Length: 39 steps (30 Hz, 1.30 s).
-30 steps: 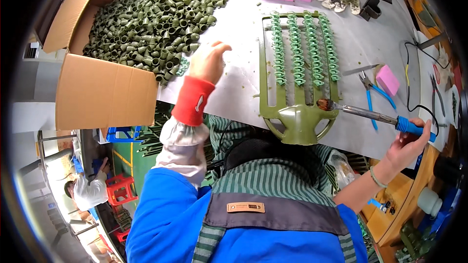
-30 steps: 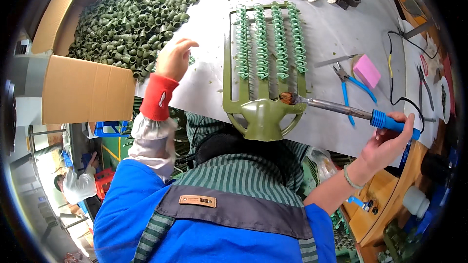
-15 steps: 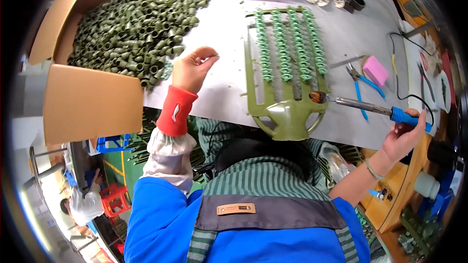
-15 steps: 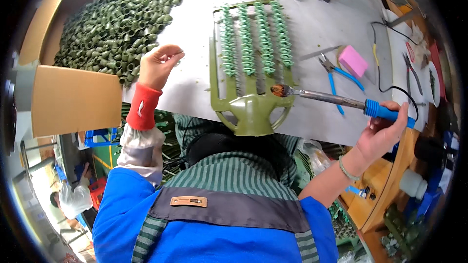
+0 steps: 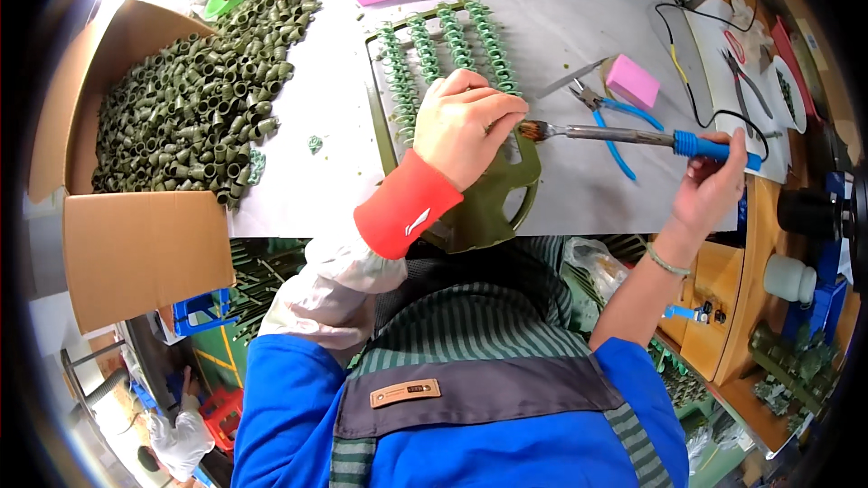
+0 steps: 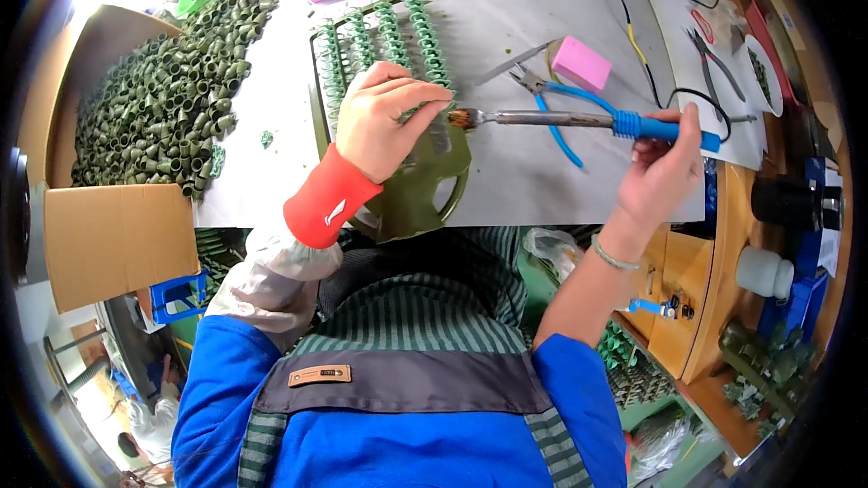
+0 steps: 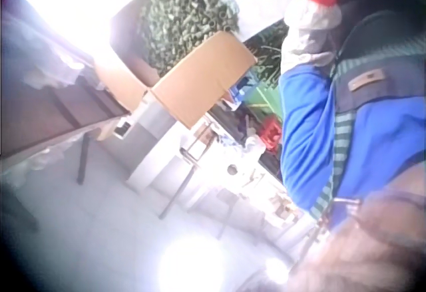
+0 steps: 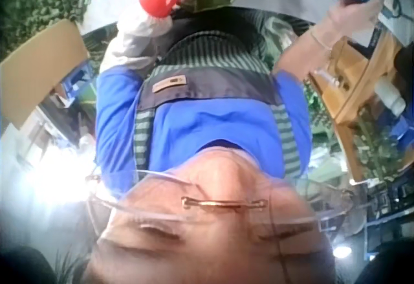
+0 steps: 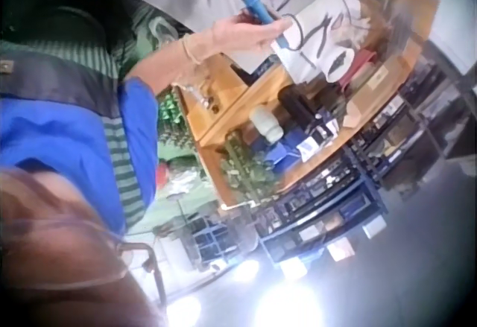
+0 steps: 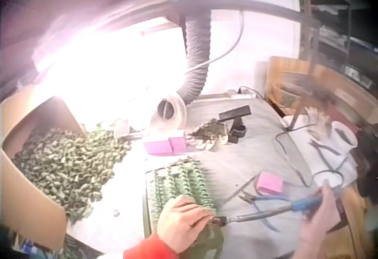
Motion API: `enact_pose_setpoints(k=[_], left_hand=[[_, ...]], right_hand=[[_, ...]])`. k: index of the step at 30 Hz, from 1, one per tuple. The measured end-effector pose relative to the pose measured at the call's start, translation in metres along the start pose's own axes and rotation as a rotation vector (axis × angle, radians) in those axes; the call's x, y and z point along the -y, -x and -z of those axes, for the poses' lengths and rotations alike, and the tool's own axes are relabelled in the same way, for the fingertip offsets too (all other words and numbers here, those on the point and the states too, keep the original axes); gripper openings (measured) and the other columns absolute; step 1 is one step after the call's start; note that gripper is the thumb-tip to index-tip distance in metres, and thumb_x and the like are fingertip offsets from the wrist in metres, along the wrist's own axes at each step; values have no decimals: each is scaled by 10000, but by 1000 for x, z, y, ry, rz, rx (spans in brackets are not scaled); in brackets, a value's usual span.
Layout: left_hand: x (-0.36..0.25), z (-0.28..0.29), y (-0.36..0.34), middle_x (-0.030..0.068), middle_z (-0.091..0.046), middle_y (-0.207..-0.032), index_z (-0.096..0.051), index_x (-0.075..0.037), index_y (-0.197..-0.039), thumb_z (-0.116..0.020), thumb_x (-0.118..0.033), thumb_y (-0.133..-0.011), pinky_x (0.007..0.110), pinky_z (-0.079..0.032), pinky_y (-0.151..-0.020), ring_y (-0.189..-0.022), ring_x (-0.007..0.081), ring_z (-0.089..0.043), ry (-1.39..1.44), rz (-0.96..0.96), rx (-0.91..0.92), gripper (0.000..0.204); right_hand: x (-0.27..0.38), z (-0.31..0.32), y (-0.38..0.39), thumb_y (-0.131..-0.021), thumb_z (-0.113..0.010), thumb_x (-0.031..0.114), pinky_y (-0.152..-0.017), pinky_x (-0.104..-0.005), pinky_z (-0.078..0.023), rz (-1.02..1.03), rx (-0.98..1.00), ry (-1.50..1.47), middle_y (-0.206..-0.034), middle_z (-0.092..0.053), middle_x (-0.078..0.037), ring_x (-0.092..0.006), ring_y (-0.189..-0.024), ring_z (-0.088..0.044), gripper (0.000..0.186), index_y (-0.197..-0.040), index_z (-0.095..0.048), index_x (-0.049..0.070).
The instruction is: The person uses a soldering iron to melt and fuse small green plastic rings onto a larger plastic frame, picking individual rings from a pile and occasionally using pliers to move items on the workbench.
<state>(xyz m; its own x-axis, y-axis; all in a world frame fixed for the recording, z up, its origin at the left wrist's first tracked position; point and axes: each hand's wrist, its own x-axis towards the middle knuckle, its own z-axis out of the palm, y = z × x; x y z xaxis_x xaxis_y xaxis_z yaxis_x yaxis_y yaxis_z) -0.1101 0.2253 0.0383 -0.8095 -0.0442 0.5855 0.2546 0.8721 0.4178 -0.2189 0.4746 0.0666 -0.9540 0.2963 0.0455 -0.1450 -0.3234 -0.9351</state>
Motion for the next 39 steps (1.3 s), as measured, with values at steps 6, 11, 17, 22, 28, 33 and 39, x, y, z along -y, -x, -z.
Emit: enact_pose_setpoints(k=[6,11,17,22,28,33,39], left_hand=[[3,-9,5,-44,-683,-786,-724,-143,-811,-720,-141,-713,312,-401,-760,-832,152,-558,-88,-10,-7,98],[4,-7,5,-66,-671,-792,-711,-179,-820,-719,-186,-718,327,-357,-784,-878,152,-552,-99,-20,21,102],[38,69,21,66,-684,-901,-670,-52,-969,-649,-120,-851,274,-497,-768,-848,151,-622,307,566,-120,138],[131,139,111,104,-650,-956,-643,-53,-1038,-714,-202,-800,306,-522,-701,-772,200,-656,-614,616,247,289],[119,134,123,89,-636,-875,-659,-48,-953,-671,-173,-829,289,-515,-642,-682,178,-635,-179,732,62,177],[155,166,159,122,-561,-1015,-570,-97,-1098,-610,-91,-785,405,-479,-791,-930,319,-552,-925,737,89,316],[180,181,186,102,-558,-1022,-576,-113,-1099,-580,-64,-789,403,-512,-767,-949,306,-567,-995,780,184,313]], right_hand=[[-7,-11,5,-875,-607,329,-441,-192,-322,2,27,-9,-594,-564,-33,-68,-449,-438,377,-639,-586,37],[7,8,-10,-888,-578,348,-445,-202,-272,18,-112,79,-601,-534,-2,-61,-469,-382,350,-677,-580,68],[13,12,-1,-875,-600,330,-436,-200,-245,-56,-33,-12,-662,-525,-10,-56,-467,-363,326,-704,-549,58],[12,1,8,-883,-597,322,-397,-197,-225,-35,-11,-39,-695,-516,-7,-46,-451,-357,313,-710,-525,72],[15,-4,14,-899,-575,319,-378,-186,-245,-63,29,-14,-711,-516,-1,-48,-438,-350,323,-701,-498,75],[20,-11,18,-909,-559,332,-348,-177,-248,-35,43,-22,-715,-509,-1,-48,-419,-351,331,-709,-497,76],[20,-14,22,-912,-560,320,-333,-177,-274,-60,97,-24,-719,-513,-6,-44,-413,-363,325,-710,-502,71]])
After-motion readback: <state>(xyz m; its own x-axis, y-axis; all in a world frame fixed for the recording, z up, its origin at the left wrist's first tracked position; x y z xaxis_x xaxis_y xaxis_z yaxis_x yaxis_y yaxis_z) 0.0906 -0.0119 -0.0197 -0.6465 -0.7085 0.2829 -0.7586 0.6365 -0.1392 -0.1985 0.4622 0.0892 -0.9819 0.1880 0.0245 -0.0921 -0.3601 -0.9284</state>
